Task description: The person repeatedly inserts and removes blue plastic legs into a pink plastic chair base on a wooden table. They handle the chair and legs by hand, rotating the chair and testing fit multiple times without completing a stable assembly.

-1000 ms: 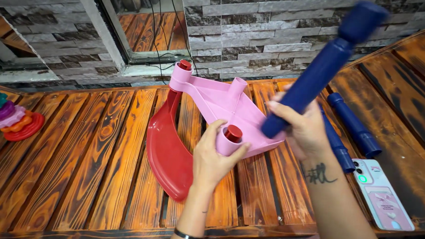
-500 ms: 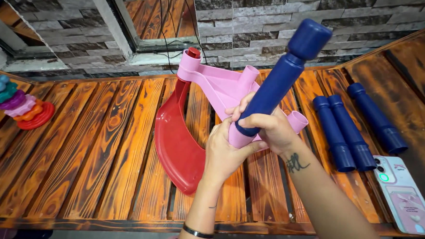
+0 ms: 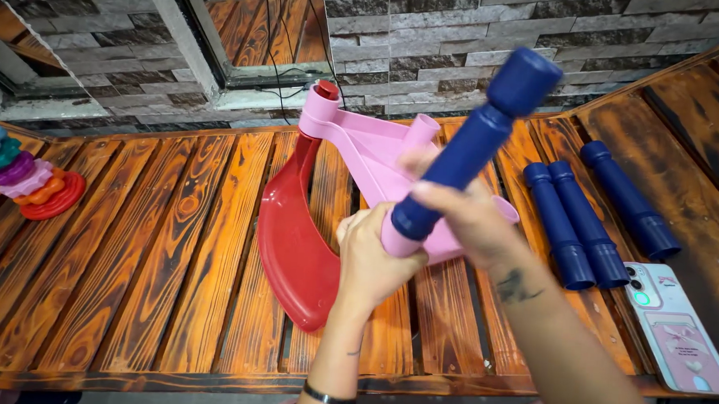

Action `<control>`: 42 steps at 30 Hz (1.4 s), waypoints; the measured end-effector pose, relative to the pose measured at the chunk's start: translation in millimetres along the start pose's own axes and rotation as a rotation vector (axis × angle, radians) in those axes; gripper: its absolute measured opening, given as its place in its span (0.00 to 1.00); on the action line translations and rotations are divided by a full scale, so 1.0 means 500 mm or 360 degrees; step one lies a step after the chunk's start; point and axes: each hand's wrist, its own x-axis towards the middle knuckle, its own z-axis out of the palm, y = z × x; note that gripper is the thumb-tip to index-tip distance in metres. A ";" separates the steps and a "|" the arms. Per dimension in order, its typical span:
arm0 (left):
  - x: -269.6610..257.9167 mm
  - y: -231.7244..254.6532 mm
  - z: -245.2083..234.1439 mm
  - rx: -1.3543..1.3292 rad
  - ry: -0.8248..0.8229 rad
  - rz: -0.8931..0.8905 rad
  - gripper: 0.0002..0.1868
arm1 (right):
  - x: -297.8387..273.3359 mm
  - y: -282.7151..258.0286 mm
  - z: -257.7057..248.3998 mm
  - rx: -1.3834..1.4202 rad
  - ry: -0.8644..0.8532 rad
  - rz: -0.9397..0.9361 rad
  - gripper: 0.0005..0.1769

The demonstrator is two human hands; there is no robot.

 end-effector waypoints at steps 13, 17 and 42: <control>-0.006 0.012 -0.022 -0.0107 -0.0274 0.0001 0.27 | -0.008 -0.032 0.003 0.0718 -0.0302 -0.0374 0.08; 0.004 0.006 -0.018 0.0009 -0.0248 -0.0105 0.27 | -0.006 -0.023 0.040 0.0507 0.0175 -0.0460 0.09; 0.026 0.004 -0.016 0.0110 -0.0254 -0.0288 0.28 | -0.007 0.041 0.120 0.0004 0.0937 -0.0372 0.13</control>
